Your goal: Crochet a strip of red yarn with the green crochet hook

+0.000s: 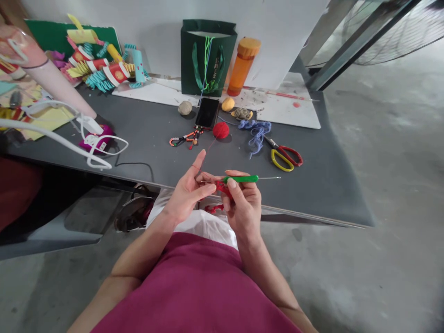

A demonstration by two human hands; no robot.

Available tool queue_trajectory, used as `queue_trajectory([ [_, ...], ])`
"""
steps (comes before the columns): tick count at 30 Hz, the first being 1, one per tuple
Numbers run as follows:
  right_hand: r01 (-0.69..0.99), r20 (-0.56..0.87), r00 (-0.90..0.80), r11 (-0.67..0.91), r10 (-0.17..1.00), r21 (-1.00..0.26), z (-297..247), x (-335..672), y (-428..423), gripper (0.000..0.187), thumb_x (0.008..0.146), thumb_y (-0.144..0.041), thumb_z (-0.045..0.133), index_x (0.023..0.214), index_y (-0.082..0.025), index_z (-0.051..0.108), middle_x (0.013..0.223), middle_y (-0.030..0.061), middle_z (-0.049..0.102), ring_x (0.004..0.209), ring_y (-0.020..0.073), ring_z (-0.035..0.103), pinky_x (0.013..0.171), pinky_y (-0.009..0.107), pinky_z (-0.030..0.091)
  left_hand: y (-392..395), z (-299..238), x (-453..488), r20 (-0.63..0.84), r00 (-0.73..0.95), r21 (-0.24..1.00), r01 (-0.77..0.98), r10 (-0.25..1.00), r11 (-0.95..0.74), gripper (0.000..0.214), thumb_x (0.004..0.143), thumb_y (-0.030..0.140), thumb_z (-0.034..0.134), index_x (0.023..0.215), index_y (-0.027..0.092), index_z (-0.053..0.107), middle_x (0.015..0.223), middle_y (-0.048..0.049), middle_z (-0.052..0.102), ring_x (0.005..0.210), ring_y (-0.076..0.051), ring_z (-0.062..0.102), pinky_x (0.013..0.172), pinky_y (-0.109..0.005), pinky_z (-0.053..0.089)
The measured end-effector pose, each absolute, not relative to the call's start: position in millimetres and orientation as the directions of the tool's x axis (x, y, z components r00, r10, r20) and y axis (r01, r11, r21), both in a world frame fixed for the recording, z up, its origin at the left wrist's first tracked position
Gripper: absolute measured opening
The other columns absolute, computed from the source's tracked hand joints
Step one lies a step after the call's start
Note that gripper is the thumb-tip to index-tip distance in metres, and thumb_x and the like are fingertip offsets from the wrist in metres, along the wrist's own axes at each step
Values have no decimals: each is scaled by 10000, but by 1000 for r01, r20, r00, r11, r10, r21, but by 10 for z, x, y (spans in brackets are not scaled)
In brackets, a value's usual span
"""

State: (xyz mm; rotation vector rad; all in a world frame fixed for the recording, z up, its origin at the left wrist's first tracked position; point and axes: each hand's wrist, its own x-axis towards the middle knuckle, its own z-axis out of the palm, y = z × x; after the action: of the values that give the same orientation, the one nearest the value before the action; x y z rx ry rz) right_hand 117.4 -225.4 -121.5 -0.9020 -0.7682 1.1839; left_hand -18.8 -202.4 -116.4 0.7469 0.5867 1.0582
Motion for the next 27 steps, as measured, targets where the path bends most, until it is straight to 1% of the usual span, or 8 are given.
queue_trajectory([
  [5, -391, 79, 252, 176, 965, -904, -1241, 1169, -2264, 193, 827, -404, 851, 919, -252, 774, 699, -43, 762, 322, 28, 428, 286, 162, 313, -2037, -1204, -170, -80, 344, 778, -565, 936, 275, 1247, 753, 197, 903, 1701, 350, 108, 867, 74, 767, 824, -95, 690, 827, -241, 527],
  [8, -254, 165, 278, 239, 946, -937, -1276, 1183, -2286, 102, 893, -341, 791, 949, -257, 775, 795, -20, 816, 339, 41, 480, 313, 178, 387, -2056, -1206, -164, -71, 323, 792, -556, 944, 250, 1248, 764, 201, 896, 1703, 339, 86, 847, 80, 759, 800, -91, 690, 816, -238, 537],
  [11, 75, 410, 303, 408, 860, -910, -1325, 1180, -2313, 70, 907, -243, 763, 960, -276, 793, 935, 16, 852, 597, 132, 728, 537, 267, 609, -2087, -1203, -144, -15, 235, 825, -546, 972, 145, 1209, 778, 200, 890, 1702, 331, 123, 807, 85, 740, 796, -83, 683, 817, -214, 531],
  [13, 202, 541, 315, 502, 780, -841, -1353, 1152, -2326, 106, 888, -206, 769, 938, -293, 801, 1002, 23, 856, 815, 195, 801, 704, 347, 668, -2107, -1198, -133, 0, 208, 828, -548, 978, 117, 1195, 787, 205, 887, 1703, 326, 128, 802, 80, 742, 797, -81, 678, 807, -198, 528],
  [15, 119, 509, 381, 505, 771, -855, -1361, 1110, -2330, 92, 891, -212, 768, 921, -295, 792, 1027, 17, 858, 678, 164, 769, 594, 318, 640, -2120, -1189, -132, -19, 244, 817, -556, 969, 157, 1194, 790, 211, 883, 1703, 335, 124, 828, 68, 753, 780, -89, 678, 765, -203, 535],
  [18, -219, 284, 422, 400, 861, -890, -1331, 1069, -2312, 38, 883, -265, 791, 871, -275, 756, 946, -8, 863, 340, 47, 475, 317, 205, 385, -2123, -1175, -152, -58, 312, 797, -557, 948, 232, 1160, 790, 202, 876, 1697, 351, 169, 856, 53, 756, 742, -98, 672, 711, -221, 539],
  [22, -474, 101, 325, 254, 940, -843, -1253, 1094, -2273, 139, 823, -353, 848, 840, -271, 737, 831, -24, 844, 310, 10, 297, 288, 167, 212, -2108, -1175, -180, -50, 304, 796, -564, 951, 222, 1108, 772, 194, 887, 1678, 338, 266, 840, 56, 741, 766, -94, 664, 739, -219, 531],
  [27, -528, 27, 287, 181, 958, -830, -1177, 1135, -2277, 227, 776, -417, 887, 834, -267, 727, 759, -27, 801, 337, 8, 240, 306, 166, 159, -2096, -1177, -181, -49, 291, 800, -562, 955, 212, 1077, 771, 200, 886, 1668, 324, 302, 825, 62, 727, 783, -94, 656, 750, -223, 517],
])
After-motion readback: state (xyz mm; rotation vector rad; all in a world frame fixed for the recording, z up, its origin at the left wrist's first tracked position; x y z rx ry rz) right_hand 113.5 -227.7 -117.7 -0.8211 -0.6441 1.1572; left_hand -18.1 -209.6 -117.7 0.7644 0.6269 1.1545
